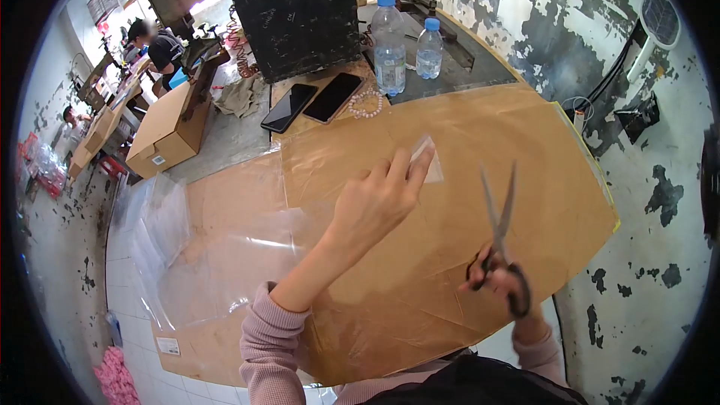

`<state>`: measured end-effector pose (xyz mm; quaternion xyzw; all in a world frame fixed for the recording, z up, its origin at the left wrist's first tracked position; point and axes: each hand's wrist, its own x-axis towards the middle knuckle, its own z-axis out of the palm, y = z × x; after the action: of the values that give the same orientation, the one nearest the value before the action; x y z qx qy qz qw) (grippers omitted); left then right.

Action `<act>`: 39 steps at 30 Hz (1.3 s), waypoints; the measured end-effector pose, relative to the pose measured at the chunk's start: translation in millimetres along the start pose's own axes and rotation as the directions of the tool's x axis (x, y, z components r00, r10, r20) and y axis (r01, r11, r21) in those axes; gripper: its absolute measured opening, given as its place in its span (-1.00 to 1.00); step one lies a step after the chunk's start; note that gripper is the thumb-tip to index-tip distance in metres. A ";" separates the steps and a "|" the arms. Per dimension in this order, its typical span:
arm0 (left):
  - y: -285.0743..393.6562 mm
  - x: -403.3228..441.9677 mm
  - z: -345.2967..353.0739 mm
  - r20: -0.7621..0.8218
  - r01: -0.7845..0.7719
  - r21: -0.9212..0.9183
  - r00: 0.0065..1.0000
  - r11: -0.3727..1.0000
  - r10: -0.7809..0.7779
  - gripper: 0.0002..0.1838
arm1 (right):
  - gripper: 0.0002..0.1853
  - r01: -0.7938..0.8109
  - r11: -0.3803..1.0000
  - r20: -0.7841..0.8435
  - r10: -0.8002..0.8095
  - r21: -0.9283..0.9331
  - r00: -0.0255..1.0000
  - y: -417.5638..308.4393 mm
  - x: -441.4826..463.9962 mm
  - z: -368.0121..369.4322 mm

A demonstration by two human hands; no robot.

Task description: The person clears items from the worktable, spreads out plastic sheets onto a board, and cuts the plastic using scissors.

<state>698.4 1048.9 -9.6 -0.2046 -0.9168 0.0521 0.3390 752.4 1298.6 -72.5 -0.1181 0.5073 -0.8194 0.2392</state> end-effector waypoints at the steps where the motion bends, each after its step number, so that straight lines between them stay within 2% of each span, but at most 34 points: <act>1: 5.7 0.1 -4.0 -0.038 0.015 0.041 0.999 0.999 -0.013 -0.47 | -0.57 -0.046 0.993 -0.080 0.037 -0.109 0.996 3.7 -9.5 15.9; 4: 14.9 -3.9 -1.3 -0.135 0.018 0.080 0.991 0.997 -0.007 -0.42 | -0.60 -0.123 0.983 -0.079 0.135 0.135 0.988 23.4 -20.2 42.2; 8: 22.0 -12.0 -0.7 -0.162 -0.034 0.174 0.985 0.984 0.063 -0.42 | -0.65 -0.086 0.996 -0.162 0.083 -0.011 0.983 23.1 -17.2 55.0; 11: 22.8 -11.5 -1.1 -0.212 -0.004 0.146 0.977 0.989 0.035 -0.44 | -0.66 -0.096 0.981 -0.247 0.053 -0.169 0.968 19.8 -13.5 55.8; 13: 22.6 -11.0 -0.5 -0.187 0.038 0.120 0.982 0.992 -0.015 -0.44 | -0.66 -0.098 0.964 -0.274 0.028 -0.246 0.961 17.0 -11.8 58.4; 16: 20.5 -10.5 0.1 -0.170 0.078 0.111 0.984 0.991 -0.059 -0.44 | -0.66 -0.105 0.963 -0.331 0.018 -0.247 0.943 21.7 -11.1 70.3; 23: 16.8 -9.7 2.4 -0.191 0.080 0.097 0.980 0.992 -0.061 -0.44 | -0.65 -0.115 0.963 -0.345 0.025 -0.243 0.938 28.2 -9.2 66.6; 26: 15.3 -8.9 1.8 -0.196 0.076 0.123 0.979 0.989 -0.050 -0.44 | -0.66 -0.092 0.962 -0.342 -0.001 -0.257 0.940 28.0 -8.6 65.1; 29: 8.6 -8.9 10.3 -0.292 0.021 0.193 0.956 0.981 0.037 -0.42 | -0.70 -0.083 0.952 -0.333 -0.020 -0.295 0.943 28.2 -9.0 64.3; 31: 8.5 -8.9 10.3 -0.302 0.019 0.184 0.952 0.983 0.038 -0.43 | -0.77 -0.076 0.932 -0.312 -0.042 -0.355 0.949 27.2 -8.2 63.4; 39: 6.3 -7.9 10.1 -0.338 0.005 0.153 0.940 0.988 0.047 -0.43 | -0.77 -0.124 0.930 -0.345 -0.004 -0.346 0.938 25.0 -10.0 63.5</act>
<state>699.5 1051.8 -23.6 -0.1939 -0.8354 0.0889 0.5066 795.4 1245.1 -65.2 -0.0011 0.6866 -0.7119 0.1474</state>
